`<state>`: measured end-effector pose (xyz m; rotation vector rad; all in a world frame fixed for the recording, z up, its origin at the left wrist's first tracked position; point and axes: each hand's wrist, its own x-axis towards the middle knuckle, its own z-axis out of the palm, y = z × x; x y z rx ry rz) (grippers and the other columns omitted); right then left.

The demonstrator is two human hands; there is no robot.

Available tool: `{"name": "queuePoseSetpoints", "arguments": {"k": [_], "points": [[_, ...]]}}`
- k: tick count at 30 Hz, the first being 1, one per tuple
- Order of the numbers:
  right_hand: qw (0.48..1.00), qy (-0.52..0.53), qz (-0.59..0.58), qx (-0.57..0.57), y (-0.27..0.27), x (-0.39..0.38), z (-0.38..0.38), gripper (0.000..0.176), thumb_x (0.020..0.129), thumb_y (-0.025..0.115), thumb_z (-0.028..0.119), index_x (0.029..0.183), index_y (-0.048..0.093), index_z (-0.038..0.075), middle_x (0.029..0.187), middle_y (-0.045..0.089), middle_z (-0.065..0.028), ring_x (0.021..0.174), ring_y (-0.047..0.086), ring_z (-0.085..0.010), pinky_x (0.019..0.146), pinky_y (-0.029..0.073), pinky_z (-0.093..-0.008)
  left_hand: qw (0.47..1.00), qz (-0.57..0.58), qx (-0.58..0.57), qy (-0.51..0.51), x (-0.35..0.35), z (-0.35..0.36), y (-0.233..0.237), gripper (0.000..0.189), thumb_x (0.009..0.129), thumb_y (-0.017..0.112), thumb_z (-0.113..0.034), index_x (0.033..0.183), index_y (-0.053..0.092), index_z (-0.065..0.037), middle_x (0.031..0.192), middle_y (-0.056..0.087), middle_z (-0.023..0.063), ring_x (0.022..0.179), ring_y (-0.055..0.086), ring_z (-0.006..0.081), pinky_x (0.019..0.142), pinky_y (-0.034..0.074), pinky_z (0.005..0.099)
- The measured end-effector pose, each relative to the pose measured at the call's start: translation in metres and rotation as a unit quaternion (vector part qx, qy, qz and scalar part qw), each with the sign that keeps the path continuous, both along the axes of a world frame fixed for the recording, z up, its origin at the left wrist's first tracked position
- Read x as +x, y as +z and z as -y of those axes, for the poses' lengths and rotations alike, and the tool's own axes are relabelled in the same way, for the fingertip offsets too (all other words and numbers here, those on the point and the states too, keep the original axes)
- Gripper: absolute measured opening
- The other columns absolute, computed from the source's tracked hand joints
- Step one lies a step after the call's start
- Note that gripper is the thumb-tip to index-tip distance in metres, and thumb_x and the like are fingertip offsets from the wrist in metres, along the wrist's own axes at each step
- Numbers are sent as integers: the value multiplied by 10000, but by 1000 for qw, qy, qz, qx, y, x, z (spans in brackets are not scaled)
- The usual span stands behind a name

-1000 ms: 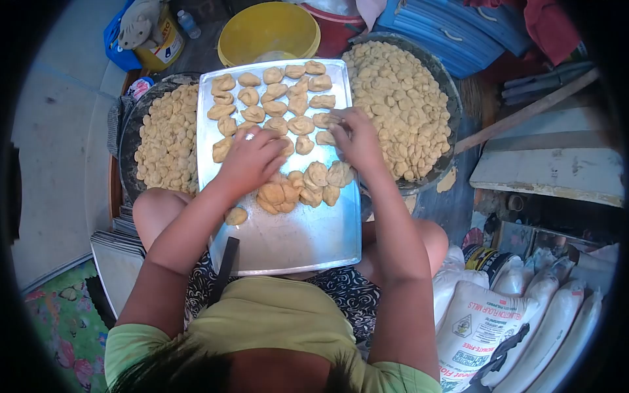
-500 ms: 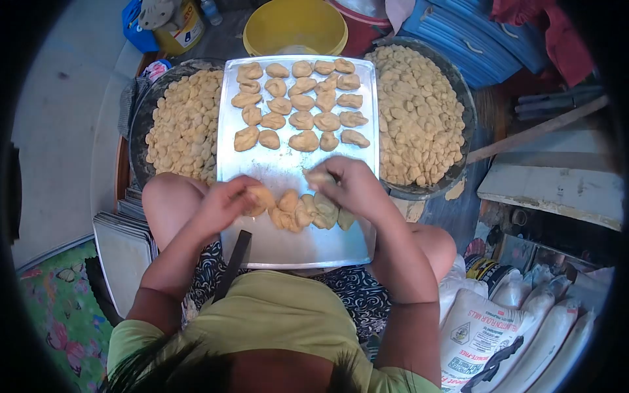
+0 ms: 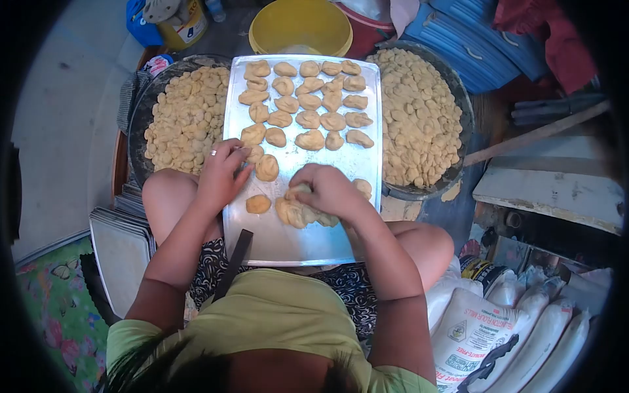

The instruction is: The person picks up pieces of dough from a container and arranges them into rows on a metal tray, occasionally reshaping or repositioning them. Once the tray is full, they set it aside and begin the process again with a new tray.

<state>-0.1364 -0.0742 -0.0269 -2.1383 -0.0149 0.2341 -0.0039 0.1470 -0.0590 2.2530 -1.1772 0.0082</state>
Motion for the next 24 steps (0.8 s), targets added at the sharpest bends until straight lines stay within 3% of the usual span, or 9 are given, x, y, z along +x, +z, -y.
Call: {"name": "queuePoseSetpoints", "arguments": {"k": [3,5,7,11,15,17,19,22,24], "points": [[985,-168,1,36,-3,10,1,186,747,735,119,902,669,41,897,654,-121,849,620,-290,753,487,-371,999,40,24,-17,-6,4,14,364,770,699,-140,1123,625,-90,1159,549,90,1066,516,299,936,387,437],[982,-191,6,16,-5,12,3,177,735,739,104,884,666,42,879,645,-113,844,621,-297,746,486,-374,997,37,40,-57,-9,8,19,356,772,703,-171,1114,633,-105,1150,549,77,1063,510,289,951,357,448],[982,-123,115,-87,-9,10,8,207,734,747,110,913,661,51,908,633,-122,869,615,-312,749,484,-385,987,92,66,-110,-12,12,6,344,777,707,-230,1095,635,-120,1124,557,55,1066,503,268,940,324,447],[969,-174,96,-144,3,-10,6,274,729,759,177,957,654,67,951,623,-127,895,605,-329,767,482,-408,985,120,83,-89,-11,27,-8,335,781,706,-240,1085,631,-119,1114,565,36,1062,500,257,914,325,430],[984,-18,77,-159,-5,-24,-15,330,714,752,272,960,652,75,932,615,-118,901,599,-334,797,480,-440,989,99,87,-61,-17,43,9,327,795,697,-247,1091,630,-126,1100,575,27,1045,511,245,910,332,421],[994,22,36,-99,-7,-26,-16,323,714,755,240,978,669,77,962,625,-122,938,597,-338,821,477,-440,993,94,41,-66,-18,48,11,323,799,695,-252,1095,632,-137,1098,577,22,1036,517,240,909,336,419],[997,-2,51,-55,-3,-29,-4,296,724,754,179,989,677,70,937,644,-105,865,620,-289,769,497,-399,977,106,12,-186,-21,56,10,325,794,699,-245,1103,635,-165,1096,577,17,1044,512,238,900,344,417],[965,-173,-60,186,4,-32,19,174,802,694,53,962,647,2,706,609,-12,574,513,-91,538,433,-255,977,87,65,-184,-16,66,-4,349,779,694,-205,1121,634,-174,1120,578,17,1081,506,245,914,342,421],[945,-203,-107,235,7,-33,36,158,814,677,49,961,643,2,687,590,3,557,493,-66,508,402,-235,979,80,85,-170,-19,72,-3,350,777,684,-176,1123,633,-163,1127,578,18,1097,503,245,922,339,422]]}}
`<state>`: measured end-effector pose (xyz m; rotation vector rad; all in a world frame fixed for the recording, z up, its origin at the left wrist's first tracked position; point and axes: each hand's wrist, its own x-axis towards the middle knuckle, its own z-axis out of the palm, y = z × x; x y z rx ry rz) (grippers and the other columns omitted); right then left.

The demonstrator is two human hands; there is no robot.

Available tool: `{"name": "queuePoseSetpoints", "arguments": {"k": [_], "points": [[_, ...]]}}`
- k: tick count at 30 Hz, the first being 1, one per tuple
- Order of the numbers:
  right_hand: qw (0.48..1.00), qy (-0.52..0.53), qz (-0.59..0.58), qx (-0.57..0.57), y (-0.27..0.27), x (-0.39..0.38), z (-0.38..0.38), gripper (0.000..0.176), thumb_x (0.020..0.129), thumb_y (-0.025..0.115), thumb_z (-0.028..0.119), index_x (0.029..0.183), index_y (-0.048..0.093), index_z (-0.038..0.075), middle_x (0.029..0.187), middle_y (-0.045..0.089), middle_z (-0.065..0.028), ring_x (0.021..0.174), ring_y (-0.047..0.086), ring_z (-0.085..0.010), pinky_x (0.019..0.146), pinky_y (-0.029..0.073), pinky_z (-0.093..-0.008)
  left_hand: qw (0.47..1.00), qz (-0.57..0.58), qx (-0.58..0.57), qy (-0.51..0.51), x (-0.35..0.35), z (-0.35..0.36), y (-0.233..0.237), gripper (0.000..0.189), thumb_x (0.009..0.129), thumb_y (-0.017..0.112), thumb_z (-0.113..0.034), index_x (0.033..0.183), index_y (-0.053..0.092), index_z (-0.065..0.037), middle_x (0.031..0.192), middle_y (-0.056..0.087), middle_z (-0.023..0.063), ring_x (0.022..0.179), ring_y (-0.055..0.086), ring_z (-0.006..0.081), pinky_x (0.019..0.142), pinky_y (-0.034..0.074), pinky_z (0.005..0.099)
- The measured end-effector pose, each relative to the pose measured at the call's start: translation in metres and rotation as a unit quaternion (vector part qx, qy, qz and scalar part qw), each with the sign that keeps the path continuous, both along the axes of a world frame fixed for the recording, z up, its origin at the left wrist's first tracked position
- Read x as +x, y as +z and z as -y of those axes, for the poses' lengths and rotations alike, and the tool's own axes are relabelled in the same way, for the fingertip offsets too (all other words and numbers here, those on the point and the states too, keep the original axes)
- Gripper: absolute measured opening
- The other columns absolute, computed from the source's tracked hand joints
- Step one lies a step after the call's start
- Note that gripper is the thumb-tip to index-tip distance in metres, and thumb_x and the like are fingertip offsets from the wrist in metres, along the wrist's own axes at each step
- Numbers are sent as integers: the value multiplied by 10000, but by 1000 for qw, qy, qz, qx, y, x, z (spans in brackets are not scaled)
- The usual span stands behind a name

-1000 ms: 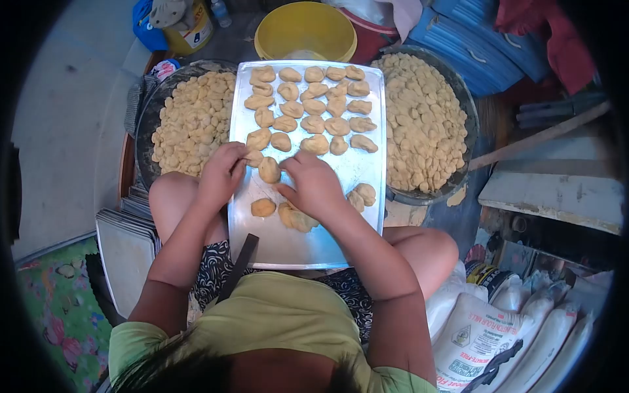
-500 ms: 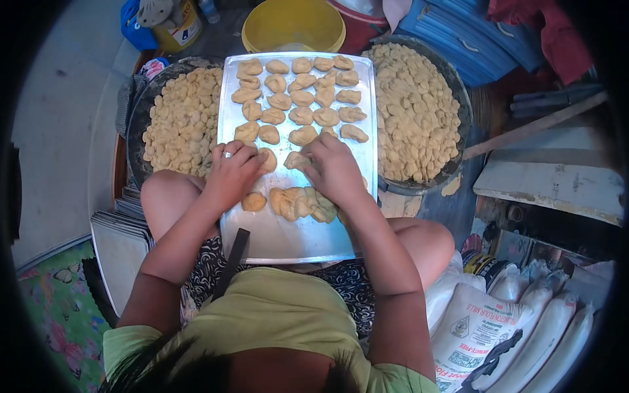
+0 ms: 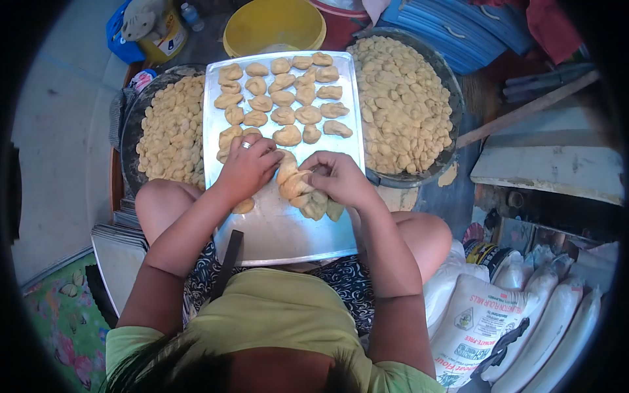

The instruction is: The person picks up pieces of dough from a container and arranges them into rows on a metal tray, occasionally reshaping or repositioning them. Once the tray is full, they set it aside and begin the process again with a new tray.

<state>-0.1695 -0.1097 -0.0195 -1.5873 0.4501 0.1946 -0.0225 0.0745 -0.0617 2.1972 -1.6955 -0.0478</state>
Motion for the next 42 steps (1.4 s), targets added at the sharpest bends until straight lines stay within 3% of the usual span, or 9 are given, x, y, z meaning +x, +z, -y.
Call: {"name": "queuePoseSetpoints", "arguments": {"k": [7,11,13,19,25,29,31,39,42], "points": [[993,-27,-2,112,-16,-10,10,187,824,626,13,1011,616,20,708,570,27,564,481,-30,493,362,-195,962,-267,-19,-57,-18,-1,23,379,729,715,-132,1077,578,-73,1193,579,107,1135,509,310,965,357,438],[977,-46,68,198,6,-11,-5,229,803,628,3,1031,614,14,896,608,-19,787,578,-86,716,471,-235,863,-495,-96,-34,-40,-5,30,346,779,761,-139,999,508,-50,1109,604,92,983,586,214,875,464,381],[985,-13,69,159,11,-14,-4,251,795,654,21,1043,613,11,941,602,-30,862,580,-113,782,468,-259,682,-715,-150,37,-48,-7,23,360,826,723,-93,1093,485,-46,1107,602,89,966,583,156,851,471,316],[942,112,217,-228,12,-11,-16,369,774,757,108,1100,608,20,1007,586,-64,940,584,-170,844,467,-298,750,-627,-199,72,-60,-10,19,497,862,648,0,1292,407,-63,1047,580,54,998,562,145,897,439,302],[974,-113,107,163,-14,-9,-11,263,819,714,79,1056,621,11,932,631,-61,858,609,-157,768,487,-312,785,-610,-36,104,-55,-12,21,435,879,627,-5,1281,464,-45,946,571,29,923,564,118,804,476,307],[965,-75,32,-248,-25,0,4,219,806,731,97,1000,651,35,959,656,-59,889,624,-140,778,494,-282,945,-326,-27,27,-60,-16,22,257,840,602,-19,1096,609,-41,922,578,100,867,602,266,773,496,354],[820,-33,137,-555,-15,-3,3,270,753,743,161,981,655,45,932,635,-134,868,621,-315,783,500,-385,959,-278,-57,16,-58,-17,20,240,832,594,-28,1071,616,-36,935,578,120,864,593,302,773,494,372],[934,80,-22,-348,-6,-39,46,230,785,693,97,1005,673,32,952,641,-125,893,627,-297,786,497,-364,952,-302,-29,36,-41,-7,29,242,828,594,-48,1067,628,-34,1054,600,132,996,574,306,847,471,395],[978,-112,-73,-162,-4,-32,50,197,804,683,56,980,668,-31,991,651,-147,911,637,-247,803,489,-311,975,-199,-98,-5,-40,15,22,255,839,607,-90,1089,639,-51,1049,614,109,1059,557,284,907,435,412]]}}
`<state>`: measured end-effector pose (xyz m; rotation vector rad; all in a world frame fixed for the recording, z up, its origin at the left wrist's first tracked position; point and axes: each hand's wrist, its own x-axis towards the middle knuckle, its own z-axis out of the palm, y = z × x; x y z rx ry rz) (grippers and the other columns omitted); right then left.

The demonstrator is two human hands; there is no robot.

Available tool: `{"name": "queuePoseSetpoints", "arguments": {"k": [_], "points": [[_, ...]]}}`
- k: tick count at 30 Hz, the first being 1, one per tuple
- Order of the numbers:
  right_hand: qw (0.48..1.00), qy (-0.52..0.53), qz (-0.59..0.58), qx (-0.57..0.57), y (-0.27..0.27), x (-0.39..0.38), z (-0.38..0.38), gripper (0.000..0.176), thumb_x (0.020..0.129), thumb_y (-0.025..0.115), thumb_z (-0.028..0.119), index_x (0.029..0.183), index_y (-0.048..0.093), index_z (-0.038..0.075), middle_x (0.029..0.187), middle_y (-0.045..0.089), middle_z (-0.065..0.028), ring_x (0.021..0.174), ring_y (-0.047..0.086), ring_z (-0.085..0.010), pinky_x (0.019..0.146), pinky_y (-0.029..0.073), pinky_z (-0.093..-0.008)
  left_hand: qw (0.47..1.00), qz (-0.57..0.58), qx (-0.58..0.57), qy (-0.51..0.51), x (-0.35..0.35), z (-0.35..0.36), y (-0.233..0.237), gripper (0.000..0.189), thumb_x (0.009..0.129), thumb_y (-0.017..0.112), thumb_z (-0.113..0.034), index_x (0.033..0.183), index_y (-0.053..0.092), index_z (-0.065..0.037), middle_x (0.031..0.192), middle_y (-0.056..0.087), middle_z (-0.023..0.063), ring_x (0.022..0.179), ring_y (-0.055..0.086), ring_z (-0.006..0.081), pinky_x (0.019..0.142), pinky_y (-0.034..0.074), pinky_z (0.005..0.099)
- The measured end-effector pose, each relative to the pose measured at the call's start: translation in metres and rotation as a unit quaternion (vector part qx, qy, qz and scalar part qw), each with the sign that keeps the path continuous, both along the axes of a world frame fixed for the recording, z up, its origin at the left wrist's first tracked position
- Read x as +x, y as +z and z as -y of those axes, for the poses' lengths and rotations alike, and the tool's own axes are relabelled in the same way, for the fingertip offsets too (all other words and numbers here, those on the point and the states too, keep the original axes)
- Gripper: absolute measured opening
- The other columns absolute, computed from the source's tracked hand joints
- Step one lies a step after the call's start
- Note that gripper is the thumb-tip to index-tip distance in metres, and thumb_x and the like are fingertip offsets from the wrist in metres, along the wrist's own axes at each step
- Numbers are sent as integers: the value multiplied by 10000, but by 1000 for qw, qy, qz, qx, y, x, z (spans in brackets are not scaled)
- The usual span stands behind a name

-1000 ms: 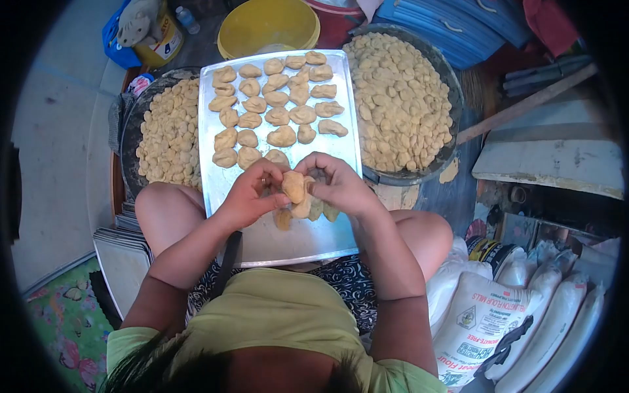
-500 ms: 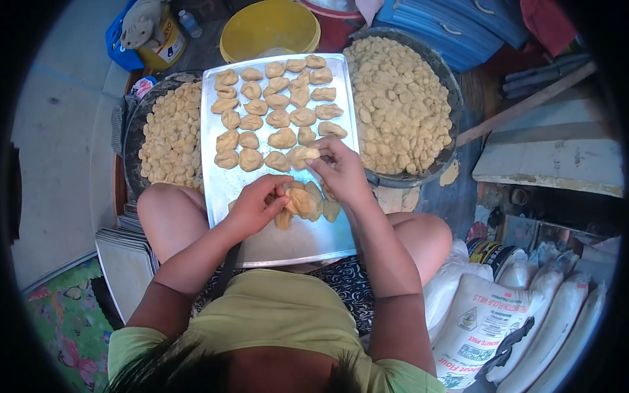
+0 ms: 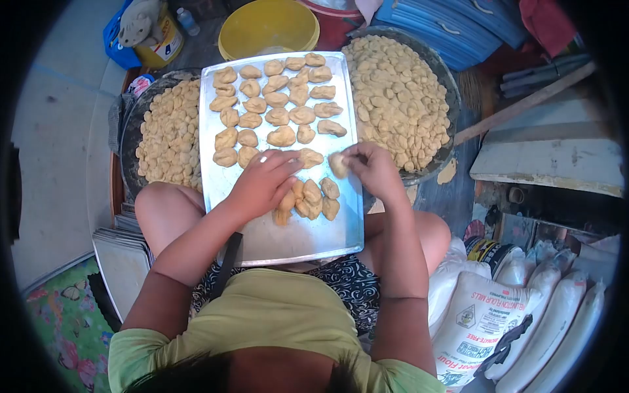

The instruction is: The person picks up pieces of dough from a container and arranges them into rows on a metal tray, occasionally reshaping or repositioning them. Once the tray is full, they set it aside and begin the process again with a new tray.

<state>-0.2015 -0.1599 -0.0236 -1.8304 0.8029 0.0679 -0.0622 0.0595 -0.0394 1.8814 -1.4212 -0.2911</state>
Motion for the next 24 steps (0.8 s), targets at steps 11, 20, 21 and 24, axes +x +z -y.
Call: {"name": "queuePoseSetpoints", "arguments": {"k": [11,20,21,24], "points": [[961,50,185,-197,-21,19,-17,232,769,660,-49,993,630,3,996,560,-118,928,594,-272,782,497,-332,982,186,30,12,10,36,-16,322,773,646,-121,1094,655,-104,1058,630,60,1023,552,252,927,408,397],[987,-51,145,45,-33,10,-8,177,894,583,-6,1069,565,10,1003,642,-67,916,592,-110,800,488,-256,985,107,125,-53,13,70,-11,272,806,664,-209,1050,651,-89,1033,615,53,1015,535,264,889,407,413],[987,-51,145,45,-31,11,-7,177,894,583,-6,1069,565,10,1003,642,-67,916,592,-110,800,488,-256,985,107,125,-52,14,72,-14,272,806,664,-209,1050,651,-89,1033,615,53,1015,535,264,889,407,413],[951,-97,246,159,-27,9,-3,171,891,562,-25,1057,544,9,999,636,-62,918,591,-106,824,475,-244,980,151,120,-42,11,73,-20,262,803,675,-228,1022,649,-88,981,609,59,995,532,254,870,403,411]]}}
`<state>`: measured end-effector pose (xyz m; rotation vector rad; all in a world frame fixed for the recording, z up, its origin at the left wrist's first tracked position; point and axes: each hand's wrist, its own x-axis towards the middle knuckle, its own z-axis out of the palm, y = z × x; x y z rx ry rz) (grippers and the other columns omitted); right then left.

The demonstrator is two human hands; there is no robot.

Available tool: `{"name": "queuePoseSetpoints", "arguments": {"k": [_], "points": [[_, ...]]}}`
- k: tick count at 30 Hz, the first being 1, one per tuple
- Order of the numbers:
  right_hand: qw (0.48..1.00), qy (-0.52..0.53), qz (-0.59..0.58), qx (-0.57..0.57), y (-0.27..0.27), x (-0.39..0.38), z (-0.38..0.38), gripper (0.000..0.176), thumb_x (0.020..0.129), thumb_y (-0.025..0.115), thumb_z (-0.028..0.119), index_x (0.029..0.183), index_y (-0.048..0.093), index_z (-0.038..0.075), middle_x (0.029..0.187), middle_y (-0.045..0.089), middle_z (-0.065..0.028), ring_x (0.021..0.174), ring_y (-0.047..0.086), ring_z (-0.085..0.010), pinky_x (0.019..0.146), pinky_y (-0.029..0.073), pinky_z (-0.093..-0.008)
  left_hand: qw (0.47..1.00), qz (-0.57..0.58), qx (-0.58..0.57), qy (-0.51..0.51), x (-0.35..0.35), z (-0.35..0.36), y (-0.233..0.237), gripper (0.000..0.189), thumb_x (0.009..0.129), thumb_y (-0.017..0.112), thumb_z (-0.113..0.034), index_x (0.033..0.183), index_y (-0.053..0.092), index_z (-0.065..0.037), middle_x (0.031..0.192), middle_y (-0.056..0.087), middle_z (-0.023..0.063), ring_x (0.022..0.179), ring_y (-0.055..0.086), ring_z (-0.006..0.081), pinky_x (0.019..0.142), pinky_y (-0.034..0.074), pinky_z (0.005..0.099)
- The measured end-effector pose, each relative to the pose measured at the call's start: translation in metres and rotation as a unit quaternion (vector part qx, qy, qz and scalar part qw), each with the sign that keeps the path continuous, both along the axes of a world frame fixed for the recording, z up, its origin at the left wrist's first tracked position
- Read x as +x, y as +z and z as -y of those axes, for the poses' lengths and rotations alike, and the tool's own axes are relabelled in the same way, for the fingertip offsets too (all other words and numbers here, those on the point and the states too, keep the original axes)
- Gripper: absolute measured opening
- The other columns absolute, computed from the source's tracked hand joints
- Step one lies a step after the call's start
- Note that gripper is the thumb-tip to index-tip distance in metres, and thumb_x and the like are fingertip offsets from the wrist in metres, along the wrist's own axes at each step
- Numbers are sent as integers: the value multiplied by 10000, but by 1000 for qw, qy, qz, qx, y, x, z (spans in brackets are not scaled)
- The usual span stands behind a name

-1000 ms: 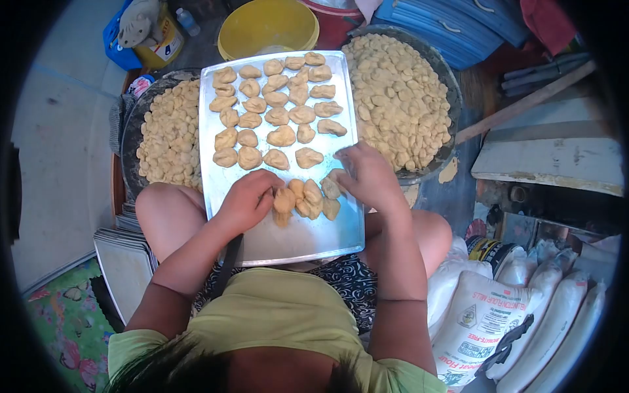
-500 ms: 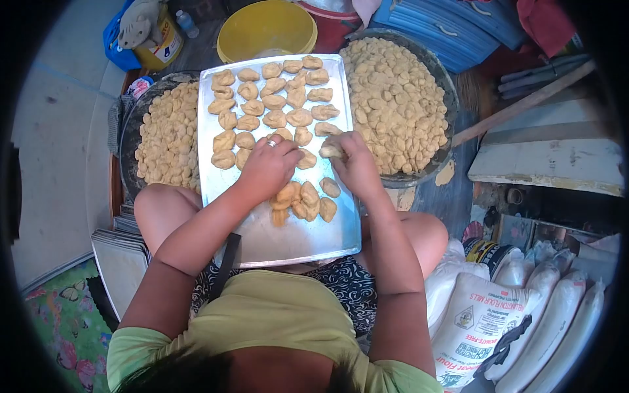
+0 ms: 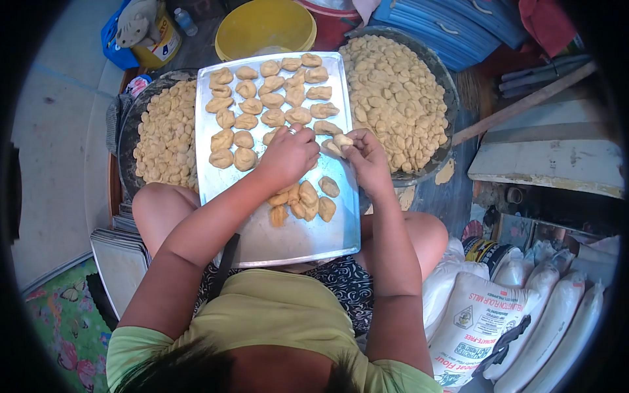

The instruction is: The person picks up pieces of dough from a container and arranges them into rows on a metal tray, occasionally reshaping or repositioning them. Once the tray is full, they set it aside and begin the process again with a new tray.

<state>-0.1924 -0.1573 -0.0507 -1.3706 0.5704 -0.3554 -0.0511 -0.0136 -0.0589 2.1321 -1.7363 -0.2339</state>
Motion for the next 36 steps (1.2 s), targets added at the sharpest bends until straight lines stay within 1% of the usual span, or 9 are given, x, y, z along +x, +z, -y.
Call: {"name": "queuePoseSetpoints", "arguments": {"k": [3,5,11,14,19,21,25,31,36], "points": [[999,14,-29,-18,4,-3,-4,178,897,560,-24,1066,534,24,1000,630,-62,912,588,-108,823,472,-237,998,-25,-46,44,-7,-5,13,276,807,686,-234,1028,645,-75,1002,622,74,1014,547,267,875,417,422],[999,29,0,14,1,-2,-7,176,896,564,-24,1062,533,28,991,630,-72,888,603,-121,798,480,-237,948,-283,-113,95,-13,-7,27,301,824,681,-237,1050,634,-45,1030,636,103,982,585,303,864,451,422],[989,-99,71,78,16,2,-9,124,885,587,-14,996,556,32,970,634,-100,800,650,-169,707,527,-303,908,-360,-161,140,-8,-34,34,270,844,667,-169,1055,624,-6,977,649,146,884,625,323,820,487,363],[846,-46,40,-530,7,5,-8,138,781,617,-35,901,619,34,976,625,-116,915,620,-260,789,499,-368,929,-296,-179,128,0,-63,27,245,852,662,-143,1058,638,-13,1009,650,155,910,634,279,813,489,348],[851,62,-48,-519,-7,0,-20,158,731,637,-35,871,635,38,922,588,-105,922,582,-316,794,482,-377,948,-269,-134,99,-2,-115,17,244,832,678,-105,1061,647,-27,1028,652,154,951,632,254,824,494,346],[884,49,-27,-464,-2,-1,-24,131,755,660,1,881,633,27,942,591,-117,876,596,-303,789,489,-369,901,-361,-102,218,-8,-133,23,242,797,697,-80,1030,650,-33,1015,652,146,971,617,274,830,494,342],[896,16,-49,-442,-9,8,-31,137,760,686,37,887,635,29,913,603,-112,865,591,-320,771,487,-382,967,-158,-127,154,4,-161,7,267,784,702,-75,1045,660,-42,1029,644,135,975,608,280,812,504,349],[797,28,-70,-599,21,21,-65,182,750,709,103,907,641,41,815,604,-122,826,581,-337,737,468,-400,966,-76,-82,232,5,-175,-4,209,804,660,-45,1013,658,-45,1075,581,140,953,593,307,800,502,381],[896,199,-178,-355,30,33,-99,256,746,728,138,970,646,44,830,616,-130,748,609,-311,670,492,-409,948,-127,-121,264,11,-173,-6,254,788,637,-16,1039,653,-50,1090,565,125,988,567,302,815,485,397]]}}
